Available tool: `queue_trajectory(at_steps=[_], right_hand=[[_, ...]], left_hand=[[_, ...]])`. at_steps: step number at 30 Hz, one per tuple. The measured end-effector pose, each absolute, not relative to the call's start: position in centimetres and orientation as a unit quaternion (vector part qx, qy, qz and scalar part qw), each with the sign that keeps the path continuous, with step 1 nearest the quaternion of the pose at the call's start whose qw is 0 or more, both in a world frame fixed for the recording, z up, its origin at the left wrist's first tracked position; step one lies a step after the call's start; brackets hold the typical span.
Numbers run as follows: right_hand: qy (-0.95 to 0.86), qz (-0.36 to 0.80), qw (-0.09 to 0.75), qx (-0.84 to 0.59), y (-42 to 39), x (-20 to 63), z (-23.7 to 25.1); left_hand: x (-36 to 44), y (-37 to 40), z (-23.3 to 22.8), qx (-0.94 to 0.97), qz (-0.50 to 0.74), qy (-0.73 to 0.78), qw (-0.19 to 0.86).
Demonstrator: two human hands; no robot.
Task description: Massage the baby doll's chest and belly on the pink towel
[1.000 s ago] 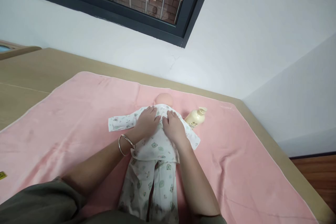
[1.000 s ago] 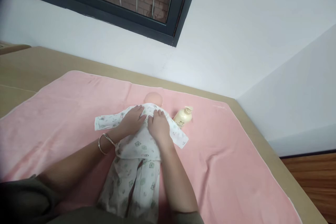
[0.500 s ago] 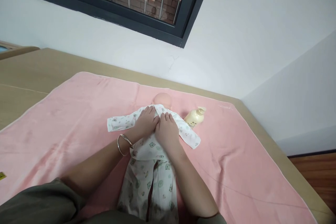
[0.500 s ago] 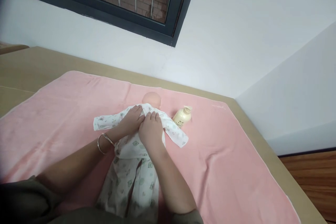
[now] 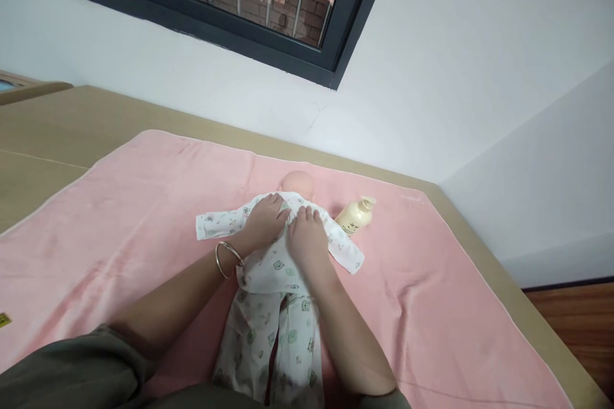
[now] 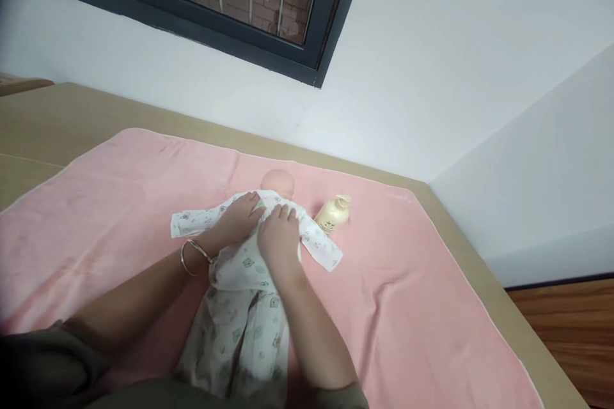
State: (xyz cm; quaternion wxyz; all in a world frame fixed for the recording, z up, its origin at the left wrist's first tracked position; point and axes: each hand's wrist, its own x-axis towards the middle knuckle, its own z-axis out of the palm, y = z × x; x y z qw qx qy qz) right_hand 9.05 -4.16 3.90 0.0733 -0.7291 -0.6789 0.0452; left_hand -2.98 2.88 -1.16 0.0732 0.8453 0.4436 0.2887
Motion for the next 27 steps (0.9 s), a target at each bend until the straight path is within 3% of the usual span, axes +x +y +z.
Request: queue_trajectory(at_steps=[4, 19, 27], right_hand=[[-0.697, 0.051, 0.060, -0.713, -5.1, 7.9, 4.0], [-0.681, 0.102, 0.143, -0.711, -1.5, 12.5, 2.5], [-0.699, 0.046, 0.084, -0.709, -2.6, 11.3, 3.9]], left_hand=[[-2.6, 3.1, -2.3, 0.835, 0.289, 0.465, 0.054], [-1.5, 1.0, -2.1, 0.802, 0.294, 0.518, 0.038], [-1.4, 0.4, -0.9, 0.822, 0.302, 0.476, 0.075]])
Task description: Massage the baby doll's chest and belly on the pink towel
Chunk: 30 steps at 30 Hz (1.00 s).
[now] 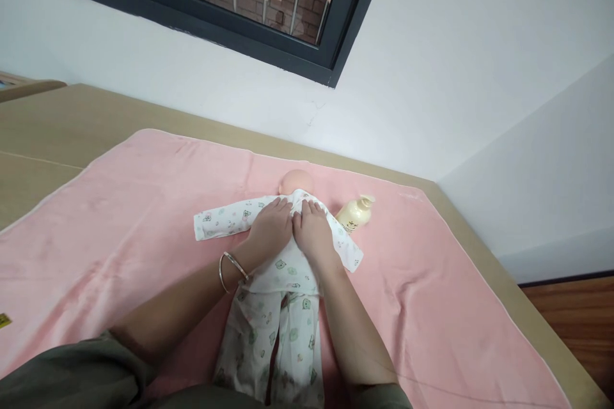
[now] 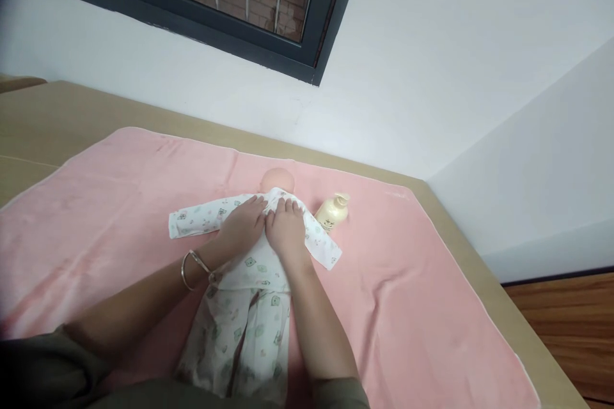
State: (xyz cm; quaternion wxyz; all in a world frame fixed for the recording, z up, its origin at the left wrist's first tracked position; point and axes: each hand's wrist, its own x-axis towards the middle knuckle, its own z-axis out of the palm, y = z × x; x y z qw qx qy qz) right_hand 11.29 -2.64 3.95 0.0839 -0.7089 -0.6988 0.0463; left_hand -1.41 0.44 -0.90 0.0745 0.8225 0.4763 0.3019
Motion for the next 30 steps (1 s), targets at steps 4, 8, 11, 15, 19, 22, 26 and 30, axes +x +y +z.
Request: queue_trajectory(at_steps=[4, 8, 11, 15, 19, 22, 26, 30], right_hand=[[-0.714, 0.012, 0.031, -0.699, -4.6, 8.6, 4.2], [-0.716, 0.035, 0.045, -0.696, -4.4, 9.1, 4.4], [-0.724, 0.076, 0.080, -0.681, -2.9, 11.4, 4.2], [-0.700, 0.115, 0.097, -0.698, -1.3, 13.5, 3.5], [-0.676, 0.080, 0.085, -0.728, -1.9, 12.4, 3.9], [-0.682, 0.061, 0.070, -0.726, -3.4, 10.8, 5.1], [-0.684, 0.064, 0.068, -0.723, -4.8, 9.4, 6.1], [-0.692, 0.076, 0.095, -0.712, -3.9, 10.3, 5.5]], left_hand=[[-2.0, 2.3, -1.4, 0.823, 0.298, 0.476, 0.079], [-1.4, 1.5, -1.8, 0.812, 0.295, 0.502, 0.041], [-0.8, 0.0, -1.2, 0.813, 0.288, 0.504, 0.046], [-0.6, -1.7, -0.2, 0.830, 0.270, 0.485, 0.051], [-0.9, -1.8, -0.2, 0.839, 0.260, 0.476, 0.051], [-1.5, -0.2, -0.6, 0.842, 0.265, 0.464, 0.068], [-2.1, 1.7, -0.8, 0.825, 0.265, 0.494, 0.073], [-1.3, 0.4, -0.6, 0.816, 0.245, 0.523, 0.025]])
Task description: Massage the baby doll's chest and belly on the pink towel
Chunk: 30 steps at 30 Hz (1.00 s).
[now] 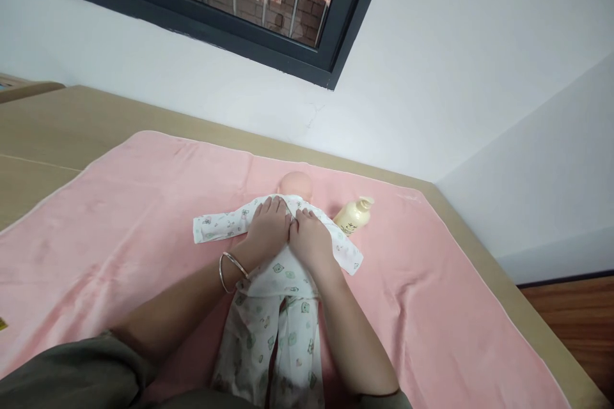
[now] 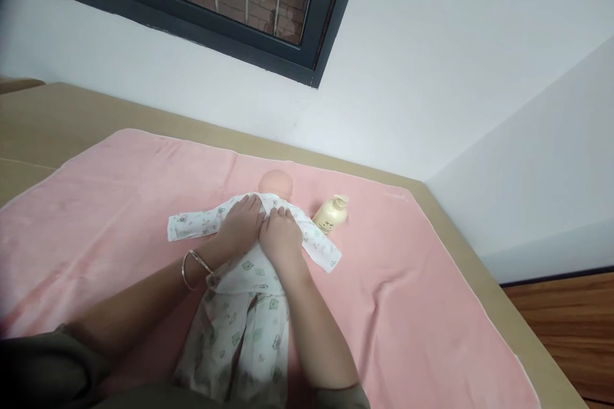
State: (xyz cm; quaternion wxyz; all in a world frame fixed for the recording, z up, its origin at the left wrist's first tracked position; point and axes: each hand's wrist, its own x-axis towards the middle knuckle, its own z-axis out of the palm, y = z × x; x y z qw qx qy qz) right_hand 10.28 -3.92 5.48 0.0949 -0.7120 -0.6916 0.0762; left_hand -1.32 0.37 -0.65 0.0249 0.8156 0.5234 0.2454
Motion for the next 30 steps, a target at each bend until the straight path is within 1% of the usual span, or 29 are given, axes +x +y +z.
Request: queue_trajectory(at_steps=[3, 5, 12, 16, 18, 22, 24, 30], right_hand=[[-0.692, 0.091, 0.118, -0.706, -2.4, 11.9, 4.6], [-0.686, 0.097, 0.119, -0.711, -1.8, 12.5, 4.2], [-0.698, 0.048, 0.070, -0.711, -3.9, 9.9, 4.4], [-0.710, 0.036, 0.052, -0.701, -5.3, 9.0, 5.2], [-0.710, 0.048, 0.066, -0.699, -5.0, 9.3, 5.4], [-0.691, 0.091, 0.139, -0.703, -3.2, 11.1, 4.9], [-0.675, 0.110, 0.161, -0.712, -2.4, 11.8, 4.4], [-0.669, 0.126, 0.167, -0.713, -1.7, 12.5, 3.2]], left_hand=[[-0.4, -1.7, -0.5, 0.819, 0.228, 0.526, -0.010], [-0.1, -2.3, -0.4, 0.825, 0.217, 0.521, -0.019], [-1.9, 0.8, -0.6, 0.840, 0.245, 0.484, 0.018], [-2.5, 1.9, -0.9, 0.840, 0.231, 0.490, 0.015], [-2.4, 1.8, -1.0, 0.842, 0.226, 0.490, 0.011], [-1.8, 1.1, -1.0, 0.824, 0.244, 0.512, 0.020], [-1.5, 0.7, -1.0, 0.813, 0.253, 0.524, 0.022], [-1.5, 0.7, -0.7, 0.813, 0.245, 0.527, 0.029]])
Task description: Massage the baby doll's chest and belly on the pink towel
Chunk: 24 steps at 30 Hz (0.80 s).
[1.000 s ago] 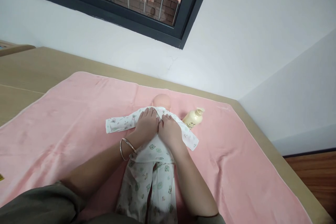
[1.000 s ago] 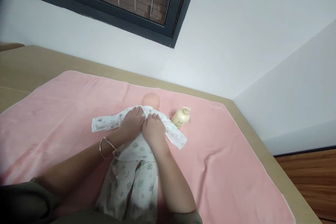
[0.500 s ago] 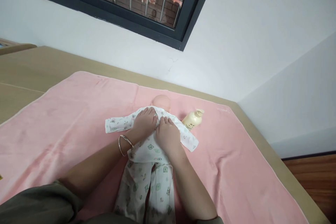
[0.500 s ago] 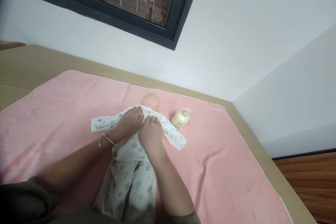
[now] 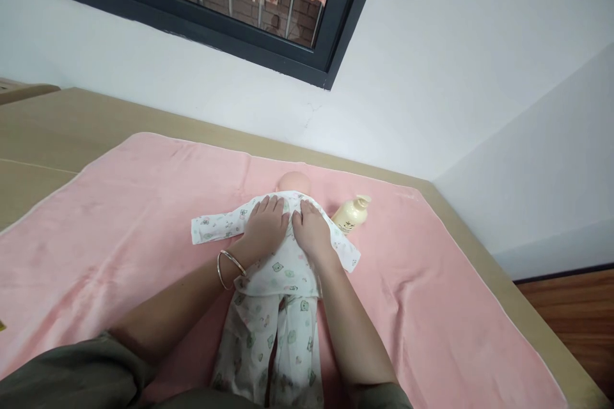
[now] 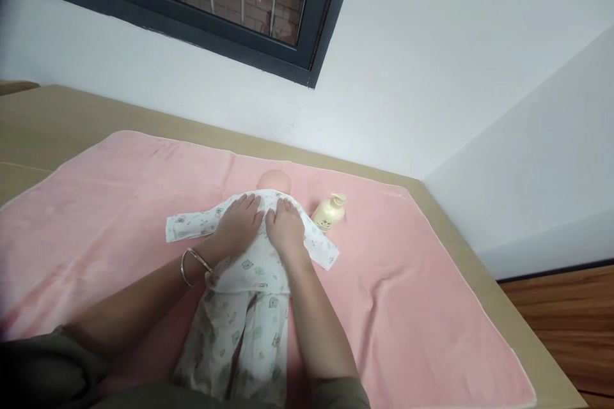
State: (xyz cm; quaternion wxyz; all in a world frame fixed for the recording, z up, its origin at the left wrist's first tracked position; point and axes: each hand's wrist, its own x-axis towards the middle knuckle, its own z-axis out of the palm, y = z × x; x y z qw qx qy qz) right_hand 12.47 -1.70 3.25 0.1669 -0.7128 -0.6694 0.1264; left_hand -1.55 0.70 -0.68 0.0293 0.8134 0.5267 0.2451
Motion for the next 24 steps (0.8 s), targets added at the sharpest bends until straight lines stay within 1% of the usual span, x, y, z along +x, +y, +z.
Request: queue_trajectory(at_steps=[7, 13, 16, 19, 24], right_hand=[[-0.711, 0.128, 0.127, -0.680, -1.2, 13.7, 2.9], [-0.705, 0.094, 0.099, -0.696, -2.3, 12.2, 3.8], [-0.684, 0.067, 0.103, -0.719, -3.5, 10.2, 3.8], [-0.679, 0.055, 0.115, -0.722, -4.3, 9.0, 3.6], [-0.667, 0.110, 0.164, -0.718, -3.1, 11.0, 3.7]], left_hand=[[-2.7, 0.6, 1.4, 0.853, 0.200, 0.476, 0.074], [-3.2, 1.2, 2.0, 0.861, 0.208, 0.454, 0.094], [-3.3, 2.4, 1.3, 0.858, 0.217, 0.454, 0.099], [-3.1, 2.7, 0.5, 0.860, 0.227, 0.452, 0.060], [-2.2, 0.9, 0.3, 0.859, 0.214, 0.464, 0.016]])
